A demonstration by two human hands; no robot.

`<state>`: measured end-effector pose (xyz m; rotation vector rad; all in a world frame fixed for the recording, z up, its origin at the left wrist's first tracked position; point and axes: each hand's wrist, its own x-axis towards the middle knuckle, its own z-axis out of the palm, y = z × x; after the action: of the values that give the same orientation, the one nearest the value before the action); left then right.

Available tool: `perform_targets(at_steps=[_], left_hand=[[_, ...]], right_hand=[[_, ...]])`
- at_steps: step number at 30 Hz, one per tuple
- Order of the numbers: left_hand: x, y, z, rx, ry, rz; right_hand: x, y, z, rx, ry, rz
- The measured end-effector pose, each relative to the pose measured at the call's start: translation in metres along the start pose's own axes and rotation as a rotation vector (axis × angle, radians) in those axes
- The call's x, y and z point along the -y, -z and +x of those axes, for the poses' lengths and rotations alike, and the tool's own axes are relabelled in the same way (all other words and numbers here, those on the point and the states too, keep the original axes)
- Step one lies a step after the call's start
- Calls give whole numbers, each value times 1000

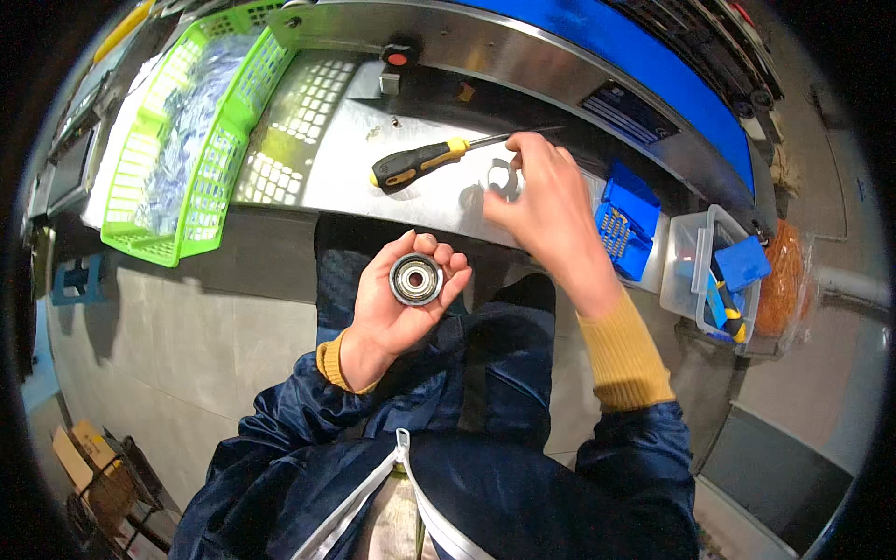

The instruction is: The person holds a cylindrical mechanical component and uses a small metal tool to manipulate internal parts. They repeatedly insert and adjust small pieces inside the component, then place a flat metal piece into the opening.

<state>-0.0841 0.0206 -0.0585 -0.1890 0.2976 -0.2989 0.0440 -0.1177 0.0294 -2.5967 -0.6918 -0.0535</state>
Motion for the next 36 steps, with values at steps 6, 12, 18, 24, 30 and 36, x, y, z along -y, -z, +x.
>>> perform_targets(at_steps=[6, 12, 18, 24, 30, 36], left_hand=[[6, 2, 6, -31, -19, 110], [17, 0, 3, -75, -33, 180], [18, -1, 2, -58, -6, 215], [20, 0, 0, -52, 33, 204], [25, -3, 2, -77, 28, 213], [24, -4, 3, -83, 45, 205]], right_hand=[[48, 22, -65, 160, 313, 337], [49, 13, -68, 229, 371, 183], [48, 14, -71, 232, 393, 175], [47, 17, -71, 263, 392, 197], [45, 23, -71, 290, 414, 164], [45, 25, -71, 301, 393, 147]])
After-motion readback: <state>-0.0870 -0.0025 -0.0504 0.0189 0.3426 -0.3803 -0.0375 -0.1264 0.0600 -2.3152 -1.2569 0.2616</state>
